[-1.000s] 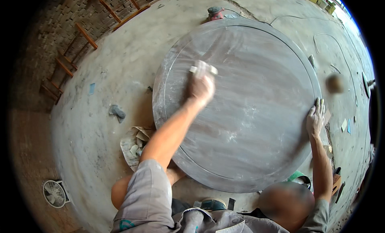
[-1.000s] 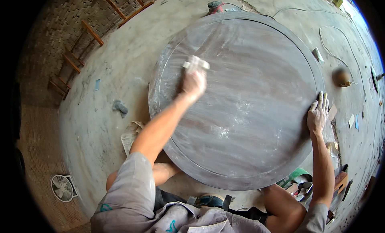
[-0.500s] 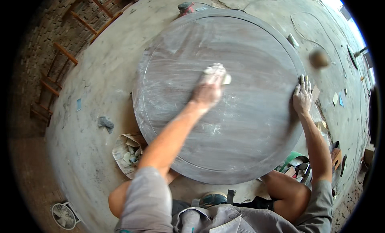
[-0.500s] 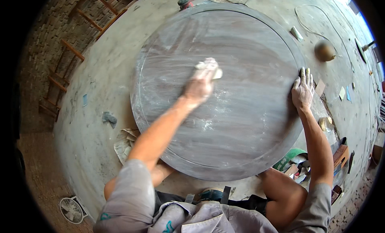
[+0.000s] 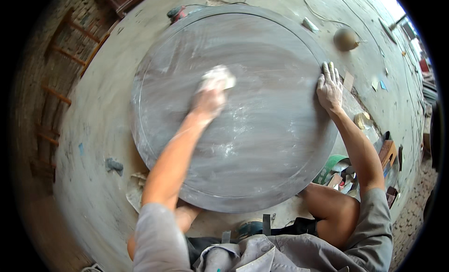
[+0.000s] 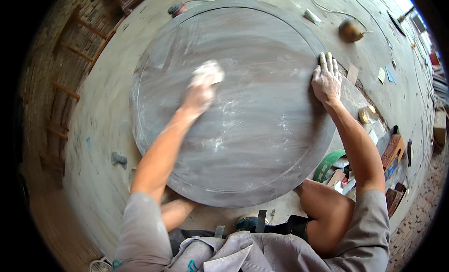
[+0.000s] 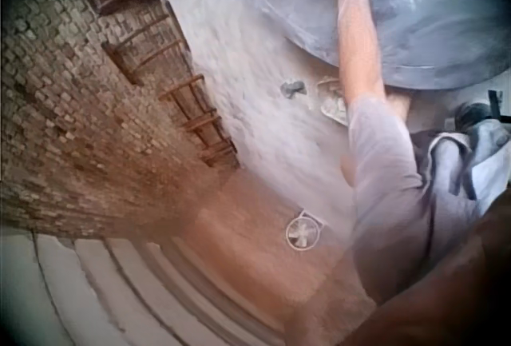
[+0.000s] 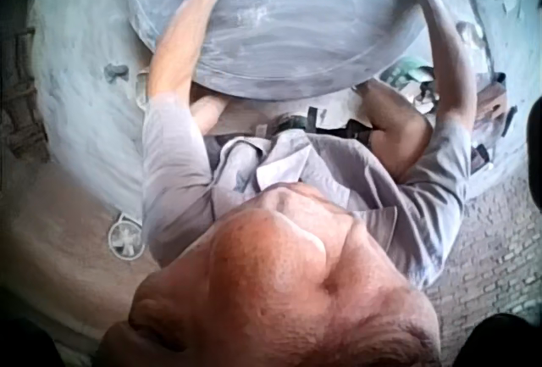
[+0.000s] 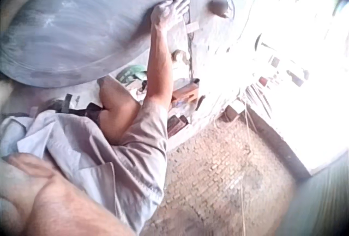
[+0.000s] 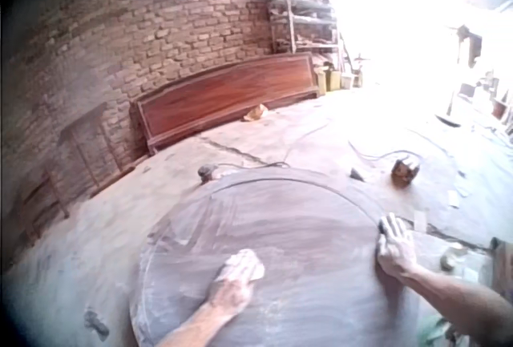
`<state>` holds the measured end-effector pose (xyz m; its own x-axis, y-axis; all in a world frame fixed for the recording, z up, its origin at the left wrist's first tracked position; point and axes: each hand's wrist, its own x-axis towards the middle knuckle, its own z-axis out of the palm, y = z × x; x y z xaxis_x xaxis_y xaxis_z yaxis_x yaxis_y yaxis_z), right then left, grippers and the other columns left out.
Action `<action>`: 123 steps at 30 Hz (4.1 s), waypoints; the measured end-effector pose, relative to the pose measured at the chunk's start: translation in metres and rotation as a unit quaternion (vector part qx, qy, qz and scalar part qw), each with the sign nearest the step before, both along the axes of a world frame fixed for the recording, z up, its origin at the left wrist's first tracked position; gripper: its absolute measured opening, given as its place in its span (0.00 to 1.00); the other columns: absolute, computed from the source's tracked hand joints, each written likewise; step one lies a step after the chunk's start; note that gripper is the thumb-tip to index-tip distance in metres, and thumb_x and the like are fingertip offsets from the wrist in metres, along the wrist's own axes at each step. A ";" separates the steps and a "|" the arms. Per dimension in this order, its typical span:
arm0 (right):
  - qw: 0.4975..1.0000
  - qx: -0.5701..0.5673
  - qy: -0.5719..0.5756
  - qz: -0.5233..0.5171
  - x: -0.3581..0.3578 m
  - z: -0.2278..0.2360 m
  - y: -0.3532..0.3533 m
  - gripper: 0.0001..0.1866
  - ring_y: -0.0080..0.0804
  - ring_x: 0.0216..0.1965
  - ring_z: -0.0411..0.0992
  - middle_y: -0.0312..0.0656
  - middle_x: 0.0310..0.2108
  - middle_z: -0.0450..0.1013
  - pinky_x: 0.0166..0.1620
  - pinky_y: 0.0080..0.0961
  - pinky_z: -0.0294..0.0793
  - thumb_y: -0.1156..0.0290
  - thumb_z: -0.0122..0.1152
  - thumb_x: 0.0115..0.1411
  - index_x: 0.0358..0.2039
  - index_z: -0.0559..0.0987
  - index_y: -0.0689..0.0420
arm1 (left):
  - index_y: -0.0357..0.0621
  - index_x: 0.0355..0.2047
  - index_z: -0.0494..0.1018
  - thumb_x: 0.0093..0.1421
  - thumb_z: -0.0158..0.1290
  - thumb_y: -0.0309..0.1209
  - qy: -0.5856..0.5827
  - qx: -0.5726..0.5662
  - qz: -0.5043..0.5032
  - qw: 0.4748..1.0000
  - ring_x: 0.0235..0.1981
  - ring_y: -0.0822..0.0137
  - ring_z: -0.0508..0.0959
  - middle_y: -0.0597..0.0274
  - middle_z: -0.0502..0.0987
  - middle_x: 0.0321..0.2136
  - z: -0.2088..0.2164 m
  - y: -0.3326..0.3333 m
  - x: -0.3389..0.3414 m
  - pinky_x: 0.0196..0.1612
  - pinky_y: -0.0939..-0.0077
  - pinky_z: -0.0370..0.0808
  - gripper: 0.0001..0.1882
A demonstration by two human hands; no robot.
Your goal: The person sits on the floor and sands a large round wooden table top using a sanding block. They repeatedly rub the surface in circular and linear motions, occasionally pausing to adjust the sandpaper.
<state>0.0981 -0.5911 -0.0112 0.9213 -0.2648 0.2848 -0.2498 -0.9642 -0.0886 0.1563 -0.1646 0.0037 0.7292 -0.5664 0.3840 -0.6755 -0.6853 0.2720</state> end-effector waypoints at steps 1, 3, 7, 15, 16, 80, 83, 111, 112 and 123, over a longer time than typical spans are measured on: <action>1.000 -0.004 -0.012 -0.003 -0.001 0.002 -0.001 0.29 0.49 0.73 0.53 0.49 0.73 0.55 0.72 0.46 0.51 0.59 0.41 0.70 0.70 0.65 0.54 | 0.37 0.55 0.74 0.64 0.53 0.26 0.002 -0.019 0.043 0.999 0.56 0.45 0.77 0.40 0.77 0.53 0.000 0.024 -0.003 0.64 0.52 0.72 0.18; 1.000 0.004 -0.016 -0.001 0.002 0.008 0.013 0.29 0.49 0.73 0.53 0.49 0.73 0.56 0.72 0.46 0.51 0.60 0.42 0.70 0.70 0.65 0.54 | 0.35 0.55 0.74 0.67 0.46 0.21 -0.049 0.026 0.141 0.988 0.60 0.44 0.74 0.39 0.76 0.55 -0.002 0.083 -0.011 0.68 0.52 0.68 0.17; 1.000 0.006 -0.009 -0.006 -0.001 0.006 0.009 0.30 0.49 0.73 0.53 0.50 0.73 0.55 0.72 0.46 0.51 0.60 0.42 0.69 0.70 0.64 0.54 | 0.31 0.53 0.74 0.66 0.47 0.23 -0.059 -0.008 0.077 0.995 0.62 0.50 0.72 0.41 0.77 0.54 -0.006 -0.060 -0.015 0.67 0.57 0.69 0.17; 0.999 0.042 -0.003 0.015 -0.002 0.008 0.011 0.30 0.51 0.74 0.51 0.50 0.74 0.53 0.73 0.46 0.49 0.60 0.41 0.70 0.71 0.63 0.54 | 0.35 0.57 0.74 0.61 0.56 0.23 0.043 -0.027 0.005 0.999 0.66 0.49 0.69 0.44 0.74 0.60 -0.008 -0.020 -0.015 0.73 0.58 0.60 0.22; 0.999 0.044 -0.006 0.018 -0.003 0.009 0.013 0.30 0.52 0.74 0.51 0.50 0.74 0.54 0.73 0.46 0.49 0.60 0.41 0.70 0.71 0.63 0.54 | 0.36 0.60 0.71 0.61 0.56 0.24 0.049 0.000 0.049 0.998 0.67 0.50 0.67 0.44 0.72 0.62 0.004 0.025 -0.023 0.74 0.58 0.58 0.25; 0.969 0.144 0.021 0.202 -0.268 0.055 0.172 0.38 0.65 0.75 0.42 0.68 0.73 0.46 0.75 0.51 0.41 0.85 0.44 0.57 0.71 0.54 0.71 | 0.28 0.63 0.64 0.64 0.54 0.57 0.019 -0.094 0.487 0.868 0.67 0.46 0.64 0.35 0.65 0.64 -0.061 0.275 -0.096 0.70 0.55 0.58 0.44; 0.966 0.142 -0.019 0.215 -0.270 0.030 0.172 0.39 0.65 0.74 0.44 0.68 0.72 0.47 0.75 0.50 0.44 0.84 0.46 0.55 0.70 0.55 0.72 | 0.18 0.59 0.66 0.57 0.49 0.73 0.351 -0.221 0.544 0.729 0.62 0.42 0.69 0.32 0.68 0.62 -0.062 0.299 -0.113 0.65 0.53 0.65 0.59; 0.961 -0.013 0.069 0.269 -0.139 0.054 0.044 0.35 0.56 0.73 0.51 0.64 0.70 0.55 0.74 0.43 0.52 0.82 0.51 0.58 0.68 0.61 0.70 | 0.37 0.66 0.64 0.73 0.43 0.38 -0.004 -0.059 0.414 0.908 0.67 0.47 0.63 0.45 0.63 0.67 -0.041 0.255 -0.095 0.68 0.55 0.62 0.25; 0.969 -0.008 0.040 0.244 -0.120 0.056 0.041 0.34 0.57 0.73 0.52 0.65 0.70 0.55 0.73 0.44 0.53 0.80 0.50 0.58 0.67 0.61 0.72 | 0.37 0.66 0.64 0.73 0.43 0.37 -0.011 -0.060 0.412 0.909 0.67 0.47 0.64 0.46 0.63 0.67 -0.041 0.258 -0.094 0.68 0.55 0.62 0.25; 0.956 -0.119 0.033 0.267 -0.076 0.019 0.058 0.30 0.55 0.72 0.55 0.66 0.69 0.57 0.75 0.43 0.49 0.71 0.42 0.68 0.68 0.60 0.71 | 0.37 0.65 0.64 0.73 0.44 0.34 0.010 -0.097 0.395 0.913 0.66 0.46 0.64 0.45 0.63 0.67 -0.042 0.243 -0.091 0.67 0.56 0.63 0.24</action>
